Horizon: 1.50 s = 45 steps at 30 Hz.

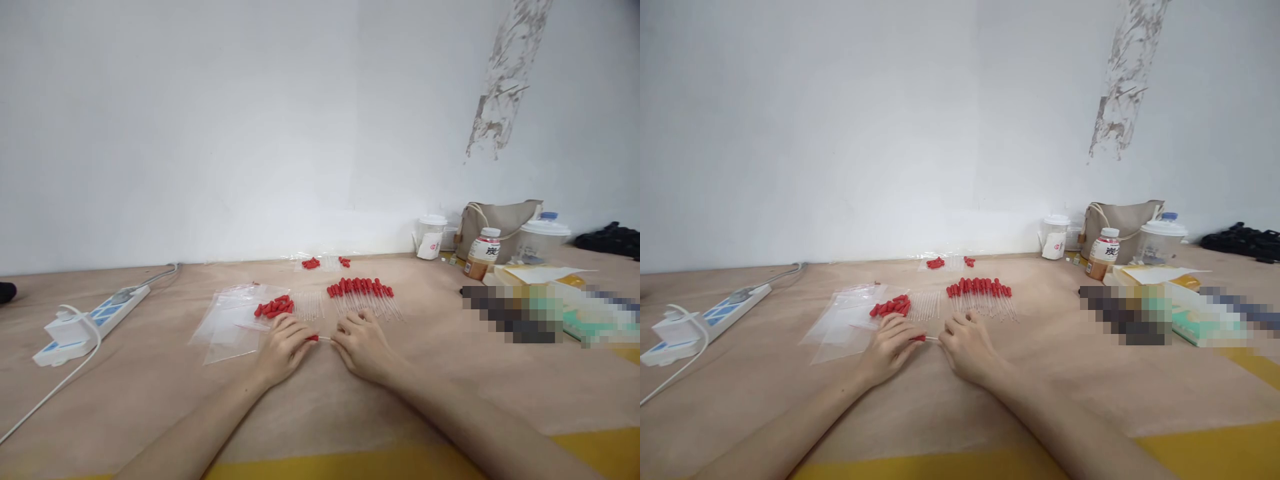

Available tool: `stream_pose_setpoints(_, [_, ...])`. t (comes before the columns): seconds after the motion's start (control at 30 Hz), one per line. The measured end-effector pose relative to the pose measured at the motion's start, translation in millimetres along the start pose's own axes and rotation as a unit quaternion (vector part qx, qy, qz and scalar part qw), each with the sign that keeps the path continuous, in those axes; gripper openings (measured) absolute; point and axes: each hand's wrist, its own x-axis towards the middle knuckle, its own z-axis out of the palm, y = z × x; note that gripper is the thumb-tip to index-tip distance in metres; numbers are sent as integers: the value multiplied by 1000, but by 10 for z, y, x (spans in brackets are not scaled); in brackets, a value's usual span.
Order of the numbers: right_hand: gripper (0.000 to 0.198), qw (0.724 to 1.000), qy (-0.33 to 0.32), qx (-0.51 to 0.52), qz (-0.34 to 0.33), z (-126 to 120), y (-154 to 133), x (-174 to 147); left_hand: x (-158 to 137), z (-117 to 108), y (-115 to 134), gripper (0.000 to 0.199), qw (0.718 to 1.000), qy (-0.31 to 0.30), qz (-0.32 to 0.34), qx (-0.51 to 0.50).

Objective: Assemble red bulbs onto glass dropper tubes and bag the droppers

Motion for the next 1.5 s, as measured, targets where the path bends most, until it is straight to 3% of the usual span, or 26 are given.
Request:
stream_pose_setpoints(0.1, [25,998,-23,-12,63,-37,50,26,-15,-42,-151,24,996,41,-52,62])
stream_pose_setpoints(0.2, [28,980,-34,6,198,-4,188,89,-49,-64,-353,26,980,77,-137,121])
stream_pose_setpoints(0.3, [30,952,-49,17,303,72,345,244,-85,-60,-513,20,973,82,-166,139])
stream_pose_setpoints(0.57, [28,907,-80,4,413,404,400,731,-157,31,-663,29,968,23,-184,168])
stream_pose_setpoints(0.8, [32,906,-94,-16,412,499,397,698,-199,93,-775,27,971,10,-186,153])
stream_pose_setpoints(1.0, [31,940,-101,-22,326,499,285,777,-190,95,-751,22,972,32,-205,107])
stream_pose_setpoints(1.3, [22,909,-157,8,387,647,201,971,-201,90,-748,13,967,72,-233,71])
stream_pose_setpoints(1.5, [20,910,-173,14,376,619,161,994,-179,96,-771,16,965,103,-236,44])
